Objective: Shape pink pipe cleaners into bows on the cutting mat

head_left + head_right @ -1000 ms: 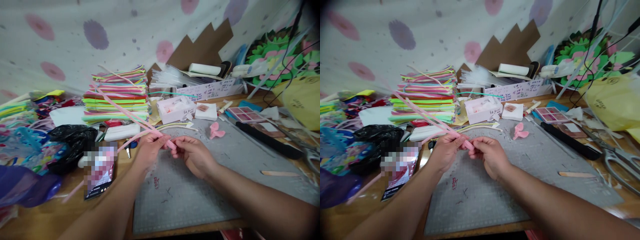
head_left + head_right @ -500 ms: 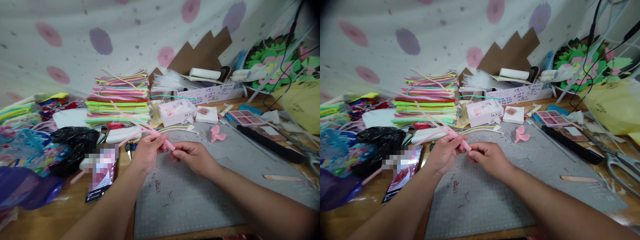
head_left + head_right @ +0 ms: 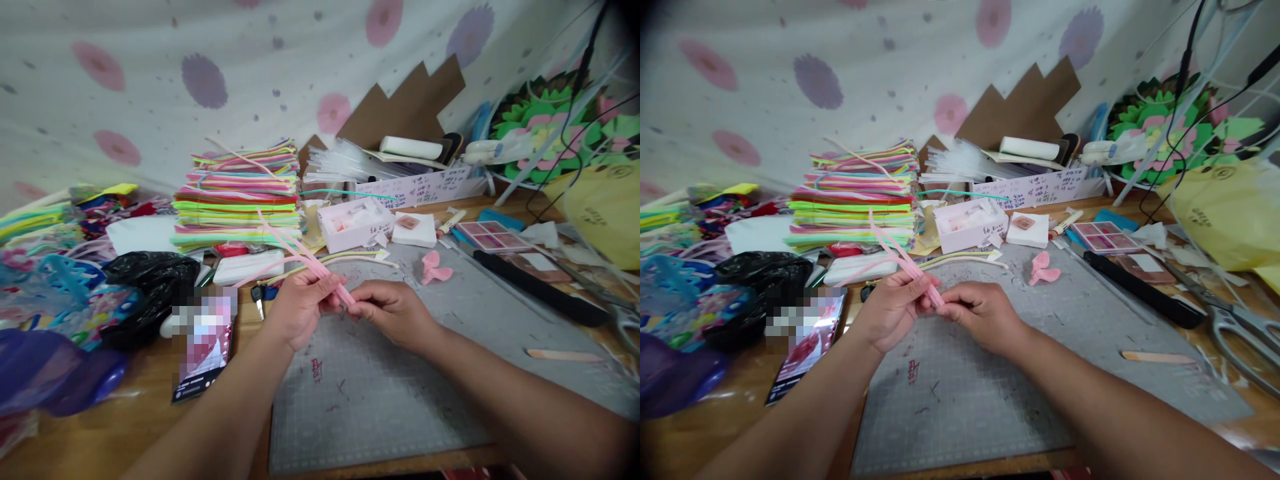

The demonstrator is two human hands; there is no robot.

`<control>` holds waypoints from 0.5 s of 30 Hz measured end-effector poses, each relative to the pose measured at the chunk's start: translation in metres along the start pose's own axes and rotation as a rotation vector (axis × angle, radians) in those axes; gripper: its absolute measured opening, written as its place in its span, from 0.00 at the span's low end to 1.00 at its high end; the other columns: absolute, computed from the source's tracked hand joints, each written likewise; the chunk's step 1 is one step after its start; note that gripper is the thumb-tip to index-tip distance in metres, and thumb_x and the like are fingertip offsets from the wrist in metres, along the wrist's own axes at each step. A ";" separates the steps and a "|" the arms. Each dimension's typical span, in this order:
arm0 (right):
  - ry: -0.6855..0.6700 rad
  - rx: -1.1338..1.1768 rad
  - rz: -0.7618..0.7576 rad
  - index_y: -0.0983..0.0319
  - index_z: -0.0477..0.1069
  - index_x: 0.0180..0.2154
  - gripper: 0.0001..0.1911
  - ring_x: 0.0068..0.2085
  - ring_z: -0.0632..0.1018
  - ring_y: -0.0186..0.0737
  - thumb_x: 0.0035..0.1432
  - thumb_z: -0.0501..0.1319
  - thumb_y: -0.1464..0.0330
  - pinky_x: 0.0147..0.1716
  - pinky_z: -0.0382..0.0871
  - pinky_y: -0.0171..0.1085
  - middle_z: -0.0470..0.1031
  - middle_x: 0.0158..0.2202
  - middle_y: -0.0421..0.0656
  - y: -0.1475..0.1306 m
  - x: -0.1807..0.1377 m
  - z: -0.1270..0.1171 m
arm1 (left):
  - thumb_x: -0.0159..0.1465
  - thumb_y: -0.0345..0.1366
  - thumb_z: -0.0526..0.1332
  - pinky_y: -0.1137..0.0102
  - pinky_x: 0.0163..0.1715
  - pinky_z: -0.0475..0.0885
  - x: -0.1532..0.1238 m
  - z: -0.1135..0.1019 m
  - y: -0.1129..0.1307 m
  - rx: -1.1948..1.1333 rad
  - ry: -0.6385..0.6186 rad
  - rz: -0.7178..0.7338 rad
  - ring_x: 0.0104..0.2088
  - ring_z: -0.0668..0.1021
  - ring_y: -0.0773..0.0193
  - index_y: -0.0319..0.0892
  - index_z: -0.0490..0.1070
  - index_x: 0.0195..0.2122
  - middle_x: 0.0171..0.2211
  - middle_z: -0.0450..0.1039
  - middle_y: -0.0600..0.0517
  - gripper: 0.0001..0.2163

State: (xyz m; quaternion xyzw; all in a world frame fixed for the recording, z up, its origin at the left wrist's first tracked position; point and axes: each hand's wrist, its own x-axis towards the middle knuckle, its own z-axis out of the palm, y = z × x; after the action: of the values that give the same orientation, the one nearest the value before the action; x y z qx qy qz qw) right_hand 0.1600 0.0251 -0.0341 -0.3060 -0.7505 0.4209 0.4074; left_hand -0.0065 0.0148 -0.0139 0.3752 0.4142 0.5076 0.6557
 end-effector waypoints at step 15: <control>-0.155 0.085 0.213 0.64 0.70 0.26 0.16 0.25 0.71 0.32 0.58 0.56 0.60 0.26 0.63 0.31 0.71 0.22 0.40 -0.003 0.001 0.000 | 0.50 0.38 0.67 0.76 0.21 0.67 -0.002 0.007 0.000 0.205 0.038 0.041 0.20 0.71 0.71 0.35 0.75 0.24 0.19 0.72 0.51 0.10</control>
State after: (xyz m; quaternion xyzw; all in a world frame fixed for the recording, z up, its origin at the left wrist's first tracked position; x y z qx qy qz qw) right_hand 0.1588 0.0249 -0.0310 -0.3332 -0.7244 0.5157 0.3137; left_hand -0.0006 0.0124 -0.0111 0.4389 0.4685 0.4829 0.5956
